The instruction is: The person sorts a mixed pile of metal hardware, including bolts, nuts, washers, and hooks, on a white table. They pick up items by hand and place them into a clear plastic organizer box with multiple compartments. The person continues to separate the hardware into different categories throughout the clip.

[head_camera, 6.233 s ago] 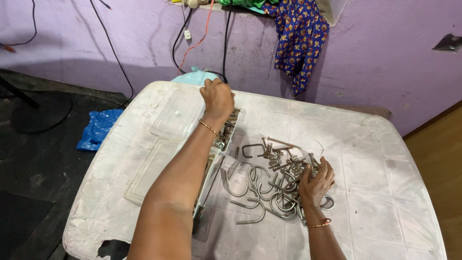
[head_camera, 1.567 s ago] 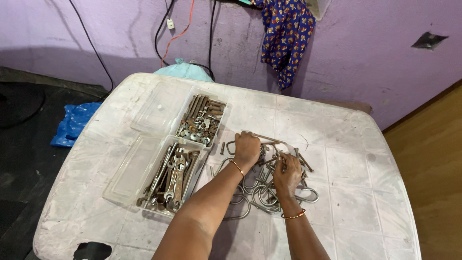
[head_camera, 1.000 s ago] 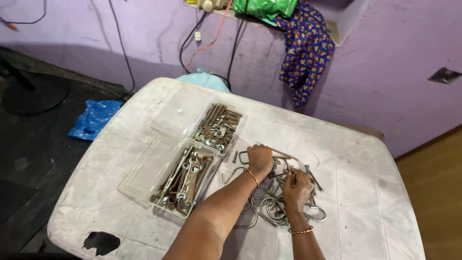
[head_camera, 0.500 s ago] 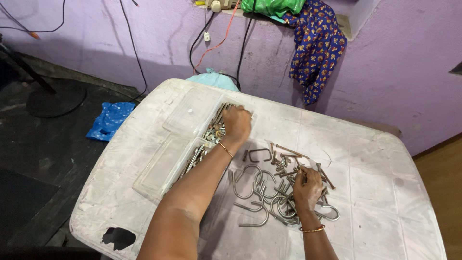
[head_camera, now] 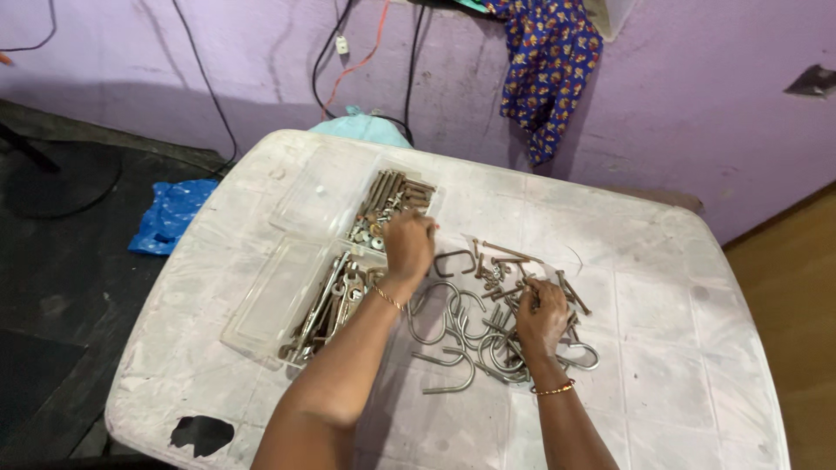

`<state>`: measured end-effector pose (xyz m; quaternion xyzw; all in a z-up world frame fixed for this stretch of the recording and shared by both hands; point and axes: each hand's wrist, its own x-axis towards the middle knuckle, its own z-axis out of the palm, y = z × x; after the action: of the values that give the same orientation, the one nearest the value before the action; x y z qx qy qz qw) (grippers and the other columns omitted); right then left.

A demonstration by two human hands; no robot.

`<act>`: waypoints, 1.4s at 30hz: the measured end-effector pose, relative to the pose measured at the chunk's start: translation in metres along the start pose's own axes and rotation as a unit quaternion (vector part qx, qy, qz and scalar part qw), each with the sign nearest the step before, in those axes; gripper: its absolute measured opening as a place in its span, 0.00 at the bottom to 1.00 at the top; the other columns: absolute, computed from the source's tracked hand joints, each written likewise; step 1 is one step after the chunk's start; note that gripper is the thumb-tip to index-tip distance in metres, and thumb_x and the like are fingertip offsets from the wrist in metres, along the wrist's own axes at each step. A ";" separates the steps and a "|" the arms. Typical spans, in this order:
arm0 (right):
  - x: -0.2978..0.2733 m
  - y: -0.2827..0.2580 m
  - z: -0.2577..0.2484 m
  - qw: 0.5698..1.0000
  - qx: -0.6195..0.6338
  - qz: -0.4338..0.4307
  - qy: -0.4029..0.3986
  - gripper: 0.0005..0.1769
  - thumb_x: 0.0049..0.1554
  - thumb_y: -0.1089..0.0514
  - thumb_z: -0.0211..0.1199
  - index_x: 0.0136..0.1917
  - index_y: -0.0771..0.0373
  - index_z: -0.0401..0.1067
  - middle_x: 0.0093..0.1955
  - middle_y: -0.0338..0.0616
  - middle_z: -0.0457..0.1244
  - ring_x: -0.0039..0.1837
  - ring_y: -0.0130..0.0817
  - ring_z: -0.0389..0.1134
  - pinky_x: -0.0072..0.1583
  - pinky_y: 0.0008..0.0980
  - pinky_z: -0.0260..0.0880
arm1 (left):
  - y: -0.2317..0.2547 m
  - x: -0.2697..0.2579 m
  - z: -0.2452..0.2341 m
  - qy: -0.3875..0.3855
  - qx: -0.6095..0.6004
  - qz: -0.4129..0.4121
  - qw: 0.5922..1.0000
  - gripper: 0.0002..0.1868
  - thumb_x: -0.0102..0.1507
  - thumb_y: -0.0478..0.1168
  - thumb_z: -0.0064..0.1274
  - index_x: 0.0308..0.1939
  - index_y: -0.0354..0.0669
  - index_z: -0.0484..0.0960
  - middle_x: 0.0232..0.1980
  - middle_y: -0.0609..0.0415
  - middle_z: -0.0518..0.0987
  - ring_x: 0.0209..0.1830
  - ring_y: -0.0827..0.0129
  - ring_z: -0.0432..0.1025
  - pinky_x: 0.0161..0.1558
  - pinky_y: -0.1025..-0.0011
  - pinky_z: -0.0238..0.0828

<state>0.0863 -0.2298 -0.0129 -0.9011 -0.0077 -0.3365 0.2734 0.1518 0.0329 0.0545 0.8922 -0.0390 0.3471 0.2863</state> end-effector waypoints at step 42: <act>0.068 -0.026 0.062 0.933 -0.112 0.030 -0.341 0.13 0.54 0.48 0.71 0.51 0.51 0.83 0.49 0.44 0.73 0.46 0.39 0.73 0.52 0.38 0.74 | 0.037 -0.098 0.054 -0.009 -0.188 -0.053 0.981 0.05 0.56 0.32 0.62 0.36 0.40 0.86 0.36 0.49 0.78 0.41 0.52 0.71 0.46 0.57 0.68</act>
<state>0.1712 -0.1884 0.0031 -0.9863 -0.0353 0.0013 0.1613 0.0999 -0.0397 -0.0226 0.8264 -0.0592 0.3096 0.4666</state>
